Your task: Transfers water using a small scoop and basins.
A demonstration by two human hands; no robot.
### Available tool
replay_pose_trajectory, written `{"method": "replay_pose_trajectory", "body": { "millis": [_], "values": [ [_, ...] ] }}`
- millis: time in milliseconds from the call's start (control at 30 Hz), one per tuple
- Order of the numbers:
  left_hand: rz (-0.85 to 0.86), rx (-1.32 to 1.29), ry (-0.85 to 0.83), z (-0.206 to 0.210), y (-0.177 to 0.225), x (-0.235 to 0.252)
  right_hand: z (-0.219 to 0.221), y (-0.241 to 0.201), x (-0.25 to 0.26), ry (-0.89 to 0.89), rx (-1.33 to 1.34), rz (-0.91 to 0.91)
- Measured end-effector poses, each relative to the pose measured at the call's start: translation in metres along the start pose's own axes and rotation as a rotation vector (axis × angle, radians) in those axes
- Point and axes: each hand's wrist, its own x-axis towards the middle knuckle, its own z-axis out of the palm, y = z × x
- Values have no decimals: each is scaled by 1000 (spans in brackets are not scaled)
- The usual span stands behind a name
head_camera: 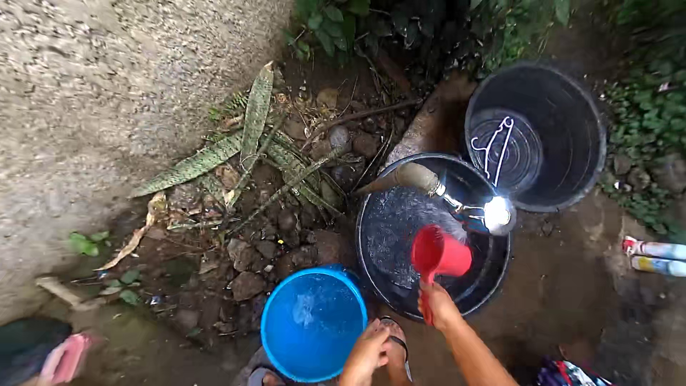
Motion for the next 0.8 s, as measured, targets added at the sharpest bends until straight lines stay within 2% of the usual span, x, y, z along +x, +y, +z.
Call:
{"method": "replay_pose_trajectory", "body": {
  "millis": [33, 100, 167, 233, 300, 400, 467, 667, 800],
  "values": [
    [-25, -42, 20, 16, -5, 18, 2, -13, 13, 0, 255, 84],
    [45, -119, 127, 38, -12, 56, 5, -33, 39, 4, 623, 185],
    [138, -121, 259, 50, -10, 82, 9, -46, 56, 36, 824, 239],
    [153, 20, 360, 53, -10, 92, 14, -53, 67, 82, 934, 279],
    [158, 50, 325, 46, -16, 97, 20, -53, 79, 112, 989, 306],
    [124, -192, 232, 43, -15, 101, 25, -48, 86, 128, 1022, 331],
    [137, -279, 249, 47, -12, 98, 29, -51, 84, 155, 1047, 362],
    [259, -215, 253, 74, -17, 53, 24, -56, 106, 293, 1029, 283],
    [315, -94, 247, 74, -18, 35, 19, -66, 128, 300, 921, 177]
  ]
}}
